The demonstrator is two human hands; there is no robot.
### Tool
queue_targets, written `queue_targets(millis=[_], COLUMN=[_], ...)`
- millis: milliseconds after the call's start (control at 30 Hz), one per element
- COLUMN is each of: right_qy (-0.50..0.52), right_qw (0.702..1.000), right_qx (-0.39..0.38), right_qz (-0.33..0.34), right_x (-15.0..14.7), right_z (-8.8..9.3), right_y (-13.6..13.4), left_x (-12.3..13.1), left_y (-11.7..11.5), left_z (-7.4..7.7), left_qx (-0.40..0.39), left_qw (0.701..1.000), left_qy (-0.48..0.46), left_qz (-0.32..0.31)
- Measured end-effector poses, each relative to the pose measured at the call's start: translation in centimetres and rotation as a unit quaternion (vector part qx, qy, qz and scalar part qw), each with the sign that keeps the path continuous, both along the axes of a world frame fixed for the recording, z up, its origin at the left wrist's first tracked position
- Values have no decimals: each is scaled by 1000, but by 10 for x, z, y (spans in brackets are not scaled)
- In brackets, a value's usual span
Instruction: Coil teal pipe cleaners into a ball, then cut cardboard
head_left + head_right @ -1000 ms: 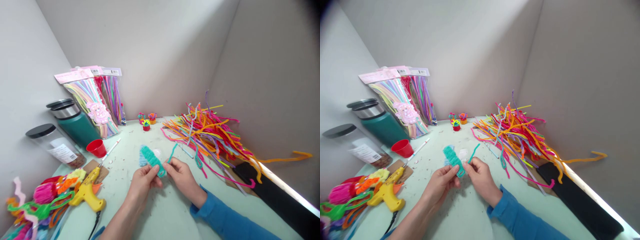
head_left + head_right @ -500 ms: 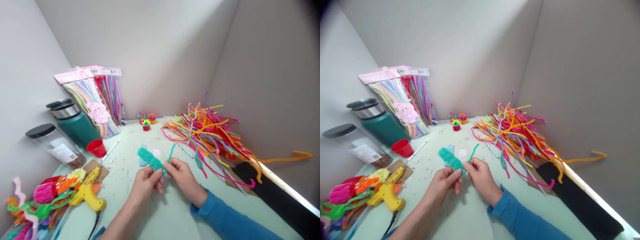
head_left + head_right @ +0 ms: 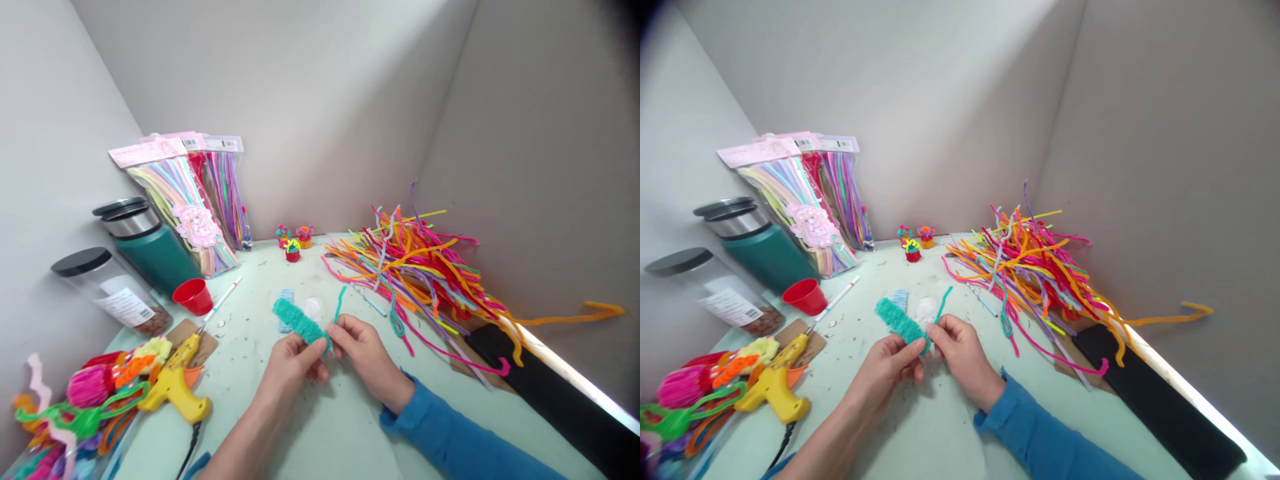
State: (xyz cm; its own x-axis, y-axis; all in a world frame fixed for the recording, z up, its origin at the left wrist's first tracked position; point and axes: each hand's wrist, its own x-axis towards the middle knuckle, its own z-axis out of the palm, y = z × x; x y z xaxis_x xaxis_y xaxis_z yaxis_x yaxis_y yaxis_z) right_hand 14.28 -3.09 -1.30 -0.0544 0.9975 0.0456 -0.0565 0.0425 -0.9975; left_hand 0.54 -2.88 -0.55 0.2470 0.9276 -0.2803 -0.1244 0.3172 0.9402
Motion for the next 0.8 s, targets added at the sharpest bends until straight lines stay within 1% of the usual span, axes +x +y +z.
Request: queue_targets(millis=[167, 300, 367, 467, 500, 567, 667, 800], right_qy=[-18, -46, -68, -114, -131, -162, -185, -189], right_qw=[1000, 998, 993, 972, 963, 949, 939, 939], right_qx=[8, 21, 61, 172, 206, 248, 273, 276], right_qz=[-4, -36, -72, -117, -119, -109, -95, -81], right_x=[0, 1, 3, 5, 5, 5, 5, 4], right_z=[-3, -4, -4, -2, -2, -2, -3, -3], right_y=[1, -1, -2, -5, -5, -6, -5, -5], left_x=[-1, -1, -1, -1, 0, 0, -1, -3], left_y=[4, 4, 3, 1, 0, -1, -1, -1], left_z=[-8, -6, -2, 4, 5, 6, 5, 5], left_qx=[2, 4, -2, -8, -8, -11, -17, -15], left_qw=[1000, 999, 999, 998, 998, 998, 999, 998], left_qy=[2, 23, 19, 20, 22, 20, -6, -52], left_qz=[14, 30, 47, 60, 59, 54, 36, 15])
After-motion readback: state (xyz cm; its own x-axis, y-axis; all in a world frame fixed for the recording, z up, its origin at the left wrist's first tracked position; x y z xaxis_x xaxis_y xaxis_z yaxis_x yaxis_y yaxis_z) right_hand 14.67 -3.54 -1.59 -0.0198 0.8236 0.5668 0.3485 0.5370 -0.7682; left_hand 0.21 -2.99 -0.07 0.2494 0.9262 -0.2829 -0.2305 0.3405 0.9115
